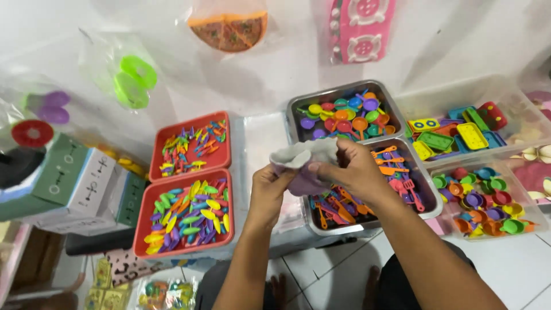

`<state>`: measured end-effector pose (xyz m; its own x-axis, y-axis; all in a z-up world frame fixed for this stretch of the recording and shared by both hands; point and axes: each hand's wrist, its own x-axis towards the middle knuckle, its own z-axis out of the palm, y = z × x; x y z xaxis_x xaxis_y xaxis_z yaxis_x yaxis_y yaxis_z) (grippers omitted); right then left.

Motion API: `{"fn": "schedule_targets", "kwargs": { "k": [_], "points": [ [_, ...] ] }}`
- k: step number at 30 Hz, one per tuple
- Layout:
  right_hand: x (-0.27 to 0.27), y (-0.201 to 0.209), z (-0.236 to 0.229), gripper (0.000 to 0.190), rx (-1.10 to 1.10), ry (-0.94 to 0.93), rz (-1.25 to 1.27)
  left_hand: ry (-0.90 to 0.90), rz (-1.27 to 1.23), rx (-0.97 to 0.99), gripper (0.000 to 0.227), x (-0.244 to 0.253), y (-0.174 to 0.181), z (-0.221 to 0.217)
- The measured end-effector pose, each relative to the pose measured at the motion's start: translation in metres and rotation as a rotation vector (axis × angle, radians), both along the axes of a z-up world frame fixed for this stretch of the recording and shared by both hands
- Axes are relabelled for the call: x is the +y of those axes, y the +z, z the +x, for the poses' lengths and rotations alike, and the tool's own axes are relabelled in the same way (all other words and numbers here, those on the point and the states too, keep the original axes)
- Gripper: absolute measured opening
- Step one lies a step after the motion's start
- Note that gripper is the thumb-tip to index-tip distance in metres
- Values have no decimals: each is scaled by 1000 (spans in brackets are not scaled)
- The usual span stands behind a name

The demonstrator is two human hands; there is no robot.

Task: The person wipes various small plastic toys, including a blue camera, a green cup, an orange spoon, and a blue fork, using a purple cloth. After wiping, the person places the toys into a clear plastic bag.

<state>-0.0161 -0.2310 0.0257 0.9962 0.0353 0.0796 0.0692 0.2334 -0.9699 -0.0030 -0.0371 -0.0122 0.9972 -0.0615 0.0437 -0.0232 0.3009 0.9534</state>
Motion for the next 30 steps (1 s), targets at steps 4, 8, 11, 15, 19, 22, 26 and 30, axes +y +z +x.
{"fn": "schedule_targets", "kwargs": {
  "k": [4, 8, 11, 15, 19, 22, 26, 30],
  "points": [
    [11, -4, 3, 58, -16, 49, -40, 86, 38, 50, 10, -1, 9, -3],
    [22, -9, 2, 51, -28, 60, -49, 79, 47, 49, 17, 8, -2, -7],
    [30, -9, 5, 30, -15, 71, -35, 42, 17, 12, 26, 15, 7, -10],
    [38, -7, 4, 11, -62, 42, -48, -53, 27, 32, 19, 18, 69, -34],
    [34, 0, -2, 14, -122, 44, -110, 3, 58, 22, 16, 32, 49, -27],
    [35, -1, -1, 11, -103, 58, -135, 39, 101, -9, 12, 33, 48, -24],
    [34, -6, 3, 30, -84, 48, -134, 205, 149, -45, 8, 30, 47, -20],
    [33, 1, 6, 57, -122, 151, -121, 281, 159, -75, 18, 26, 41, -20]
  ]
}}
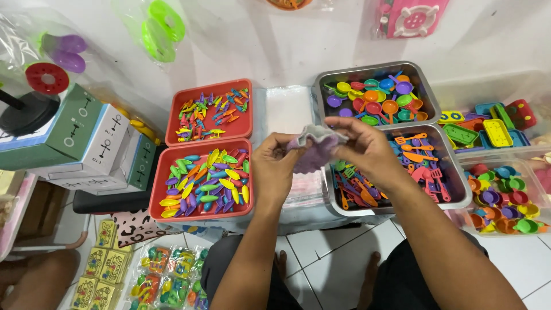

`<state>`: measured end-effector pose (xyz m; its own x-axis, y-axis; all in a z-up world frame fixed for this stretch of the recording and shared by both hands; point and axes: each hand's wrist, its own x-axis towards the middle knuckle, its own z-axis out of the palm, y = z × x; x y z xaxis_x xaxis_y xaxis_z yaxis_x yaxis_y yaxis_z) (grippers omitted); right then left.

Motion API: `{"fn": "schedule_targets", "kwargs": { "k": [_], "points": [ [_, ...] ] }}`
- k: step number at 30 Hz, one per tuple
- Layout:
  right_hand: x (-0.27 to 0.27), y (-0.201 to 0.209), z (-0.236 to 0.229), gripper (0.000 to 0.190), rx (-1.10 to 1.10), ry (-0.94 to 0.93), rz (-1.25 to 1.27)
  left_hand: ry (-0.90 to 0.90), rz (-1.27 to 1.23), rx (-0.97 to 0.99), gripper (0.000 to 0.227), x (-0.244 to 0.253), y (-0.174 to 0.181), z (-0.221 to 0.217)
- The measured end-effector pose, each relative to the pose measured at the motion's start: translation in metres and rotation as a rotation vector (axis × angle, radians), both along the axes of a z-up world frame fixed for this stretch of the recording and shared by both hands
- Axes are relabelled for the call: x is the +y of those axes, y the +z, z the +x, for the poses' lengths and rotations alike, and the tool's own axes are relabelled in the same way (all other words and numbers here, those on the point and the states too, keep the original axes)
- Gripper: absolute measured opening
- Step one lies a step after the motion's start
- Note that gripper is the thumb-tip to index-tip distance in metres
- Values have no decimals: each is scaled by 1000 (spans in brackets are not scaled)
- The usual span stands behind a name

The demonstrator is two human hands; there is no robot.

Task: The person wipes various small plastic toys, including a blue camera, a green cup, an orange spoon, and a blue fork, using a purple cloth. After wiping, the person places the toys into a clear plastic bag.

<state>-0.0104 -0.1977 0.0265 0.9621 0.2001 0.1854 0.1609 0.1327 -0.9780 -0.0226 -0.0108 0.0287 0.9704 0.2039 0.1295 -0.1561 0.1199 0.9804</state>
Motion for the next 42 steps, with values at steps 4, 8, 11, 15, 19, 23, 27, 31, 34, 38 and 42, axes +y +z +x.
{"fn": "schedule_targets", "kwargs": {
  "k": [4, 8, 11, 15, 19, 23, 27, 31, 34, 38, 42],
  "points": [
    [7, -7, -5, 77, -4, -35, -6, -47, -55, -9, 26, -4, -12, 2],
    [4, -12, -4, 35, 28, -85, -20, -126, -62, -29, 31, -6, -2, -3],
    [0, -11, -3, 17, 27, -100, -16, -121, 13, -74, 16, -4, 8, -6],
    [-3, -14, -3, 14, 13, -84, -35, -137, 16, -53, 18, -2, 14, -10],
    [-4, -22, 1, 15, 41, -52, -30, -85, -7, -72, 21, 2, 0, 0],
    [3, -18, -4, 26, -6, -26, -35, -56, -22, -21, 28, 1, 4, -3],
    [6, -7, -10, 13, -10, -100, -58, -94, -1, -10, 39, 1, -4, -2],
    [6, -13, -6, 13, -25, -131, -9, -205, -18, -21, 39, -3, 9, -10],
    [3, -13, -2, 25, -58, -175, -16, -375, -156, 81, 18, -6, 12, -12],
    [0, -13, -3, 38, -85, -223, -65, -304, -2, 25, 14, -7, 32, -20],
    [-3, -37, 7, 18, -158, -181, -117, -122, 357, -100, 24, -8, 15, -17]
  ]
}}
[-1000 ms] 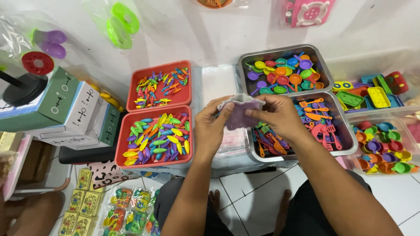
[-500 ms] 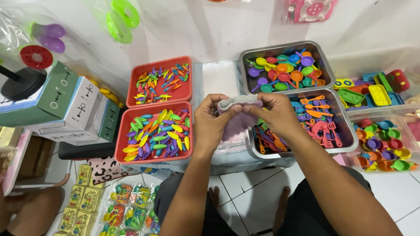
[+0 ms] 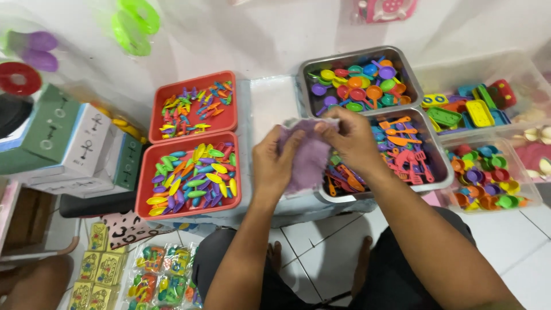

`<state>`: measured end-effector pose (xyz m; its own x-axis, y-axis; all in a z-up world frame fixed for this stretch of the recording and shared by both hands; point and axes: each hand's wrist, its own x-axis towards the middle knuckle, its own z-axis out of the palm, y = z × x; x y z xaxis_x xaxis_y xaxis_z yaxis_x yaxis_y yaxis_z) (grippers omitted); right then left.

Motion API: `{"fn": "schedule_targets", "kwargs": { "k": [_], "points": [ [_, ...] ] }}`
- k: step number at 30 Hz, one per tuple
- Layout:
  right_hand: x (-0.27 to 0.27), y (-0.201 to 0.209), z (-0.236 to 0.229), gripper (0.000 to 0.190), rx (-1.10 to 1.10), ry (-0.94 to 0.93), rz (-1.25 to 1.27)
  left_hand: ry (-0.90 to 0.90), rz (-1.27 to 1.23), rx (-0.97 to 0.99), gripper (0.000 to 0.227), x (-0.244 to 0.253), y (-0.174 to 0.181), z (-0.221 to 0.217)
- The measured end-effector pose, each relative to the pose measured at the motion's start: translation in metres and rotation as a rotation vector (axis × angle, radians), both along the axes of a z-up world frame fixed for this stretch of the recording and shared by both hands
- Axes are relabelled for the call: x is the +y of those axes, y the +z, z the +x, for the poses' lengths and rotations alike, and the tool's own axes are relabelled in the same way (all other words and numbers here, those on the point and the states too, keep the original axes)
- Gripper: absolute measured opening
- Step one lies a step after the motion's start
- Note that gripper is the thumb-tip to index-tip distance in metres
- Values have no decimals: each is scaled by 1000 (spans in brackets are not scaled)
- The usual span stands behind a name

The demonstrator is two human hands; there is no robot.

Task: The person wipes various small plastic toys, including a blue camera, a green cup, an orange spoon, and a blue fork, using a purple cloth. After wiping, the person places the toys into a clear plastic bag.

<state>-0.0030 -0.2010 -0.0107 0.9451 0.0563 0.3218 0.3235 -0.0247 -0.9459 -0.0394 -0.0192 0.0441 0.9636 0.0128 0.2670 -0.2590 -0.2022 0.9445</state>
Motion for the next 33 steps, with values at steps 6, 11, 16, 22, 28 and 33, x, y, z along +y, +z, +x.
{"fn": "schedule_targets", "kwargs": {
  "k": [6, 11, 16, 22, 28, 33],
  "points": [
    [20, 12, -22, 37, 361, 256, 191, 237, -33, -49, 15, -1, -5, 5],
    [3, -11, -6, 15, 208, 240, 68, 59, -234, 192, 20, 3, -19, 10],
    [-15, 29, -11, 16, 24, 160, -164, 133, -337, 253, 11, 13, -34, 27],
    [-90, 76, -47, 38, -397, -196, -219, 171, -664, 193, 9, 35, -36, 41],
    [-210, -35, -128, 31, -193, -726, -26, 92, -724, 319, 34, 31, -9, 23],
    [-284, -136, -186, 56, 129, -1123, 640, 57, -740, 280, 28, 33, -20, 28]
  ]
}}
